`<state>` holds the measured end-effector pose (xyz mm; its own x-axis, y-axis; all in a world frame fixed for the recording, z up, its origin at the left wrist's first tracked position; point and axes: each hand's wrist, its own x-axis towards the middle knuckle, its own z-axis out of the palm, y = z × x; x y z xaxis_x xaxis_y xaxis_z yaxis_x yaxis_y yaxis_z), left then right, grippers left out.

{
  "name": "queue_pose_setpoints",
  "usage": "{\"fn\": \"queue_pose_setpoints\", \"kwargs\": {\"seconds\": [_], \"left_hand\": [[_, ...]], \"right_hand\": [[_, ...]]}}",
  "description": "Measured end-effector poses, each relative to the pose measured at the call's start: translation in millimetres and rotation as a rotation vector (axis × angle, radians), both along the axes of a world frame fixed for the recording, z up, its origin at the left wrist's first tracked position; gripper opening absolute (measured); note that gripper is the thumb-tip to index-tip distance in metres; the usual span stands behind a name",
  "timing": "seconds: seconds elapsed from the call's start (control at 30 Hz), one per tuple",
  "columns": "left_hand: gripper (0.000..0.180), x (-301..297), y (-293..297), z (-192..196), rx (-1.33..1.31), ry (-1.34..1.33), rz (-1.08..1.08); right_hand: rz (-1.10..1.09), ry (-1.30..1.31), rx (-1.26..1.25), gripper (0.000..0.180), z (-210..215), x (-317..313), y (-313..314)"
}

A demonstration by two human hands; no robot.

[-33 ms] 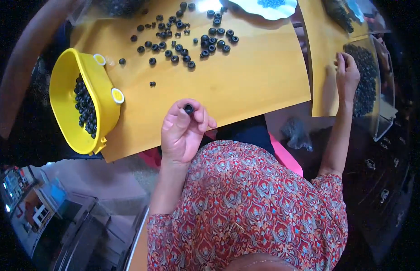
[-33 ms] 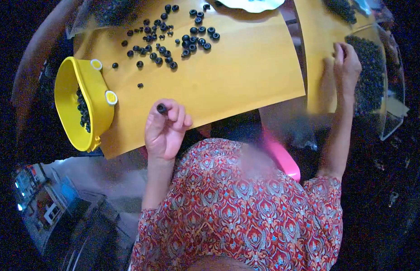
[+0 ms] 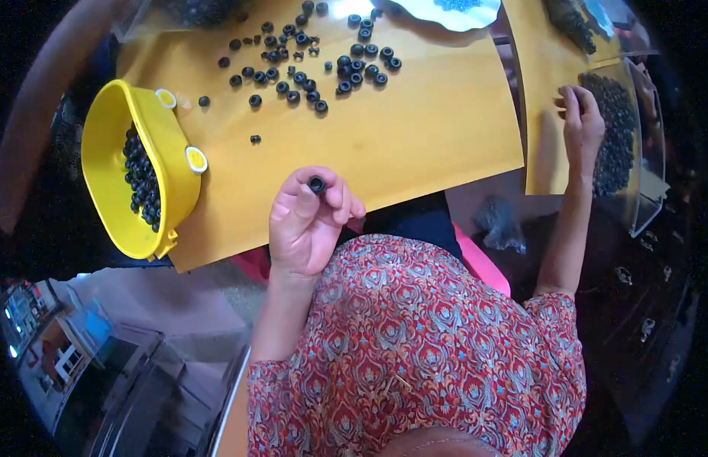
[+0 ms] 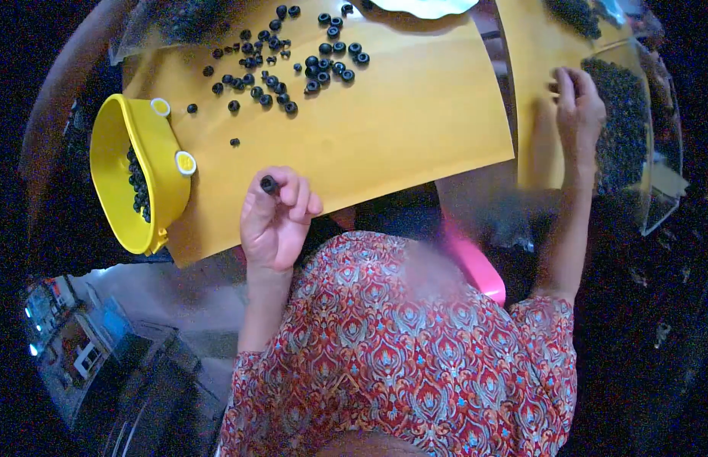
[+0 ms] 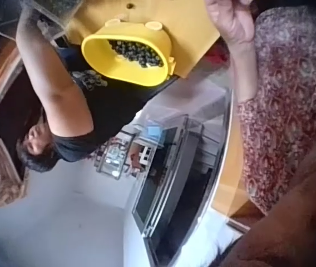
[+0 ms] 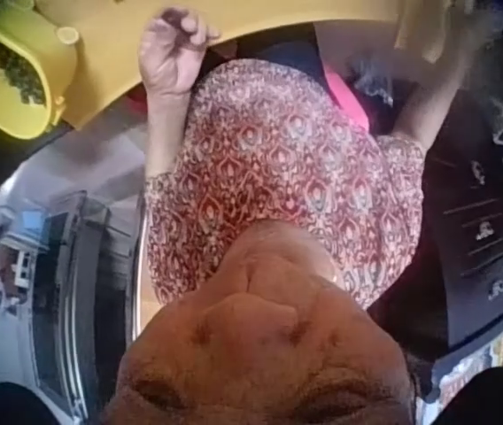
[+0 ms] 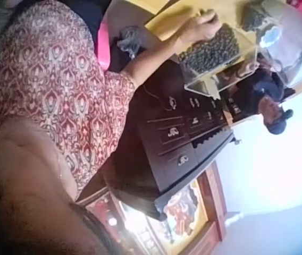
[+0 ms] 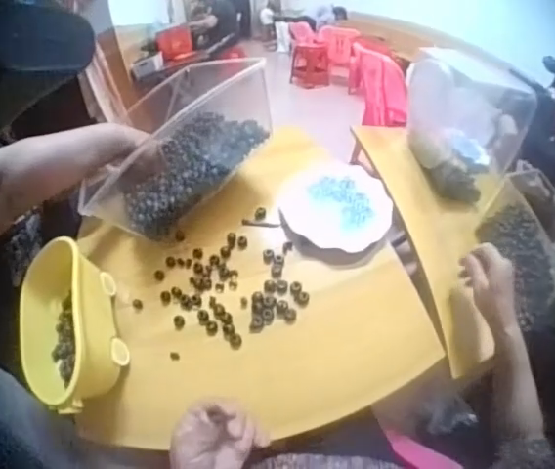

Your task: Manually inserting small blue components into black circular grommets on a wooden table.

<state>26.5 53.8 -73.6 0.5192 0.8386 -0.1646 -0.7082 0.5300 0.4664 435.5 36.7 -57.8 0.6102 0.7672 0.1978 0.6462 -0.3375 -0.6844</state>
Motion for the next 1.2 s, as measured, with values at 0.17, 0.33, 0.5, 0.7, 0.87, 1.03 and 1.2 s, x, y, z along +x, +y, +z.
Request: {"fn": "queue_pose_setpoints", "kwargs": {"seconds": [0.17, 0.33, 0.5, 0.7, 0.87, 1.03, 1.2], "left_hand": [[0.027, 1.6, -3.6, 14.4, 0.043, 0.019, -0.007], [0.027, 2.2, -12.6, 25.3, 0.054, 0.066, 0.021], [0.024, 0.0, -19.4, 32.8, 0.049, 0.105, 0.044], [0.022, -1.0, -24.6, 39.5, 0.054, 0.139, 0.058], [0.022, -1.5, -27.8, 43.6, 0.029, 0.190, 0.061], [0.022, -2.1, -30.3, 45.1, 0.031, 0.215, 0.060], [0.021, 0.0, -28.3, 49.5, 0.004, 0.238, 0.061]], "right_hand": [[0.387, 0.596, 0.032, 0.012, 29.5, -121.4, -1.1], [0.766, 0.810, 0.028, 0.012, 51.2, -193.9, -1.1], [0.983, 0.824, 0.056, 0.019, 67.3, -216.5, 0.3], [0.909, 0.984, 0.161, 0.021, 55.1, -232.5, -8.1], [0.910, 0.604, 0.390, 0.020, 51.0, -235.0, -6.8], [1.001, 0.279, 0.432, 0.023, 58.3, -234.3, -2.8], [1.061, 0.256, 0.440, 0.025, 58.8, -231.9, -1.8]]}}
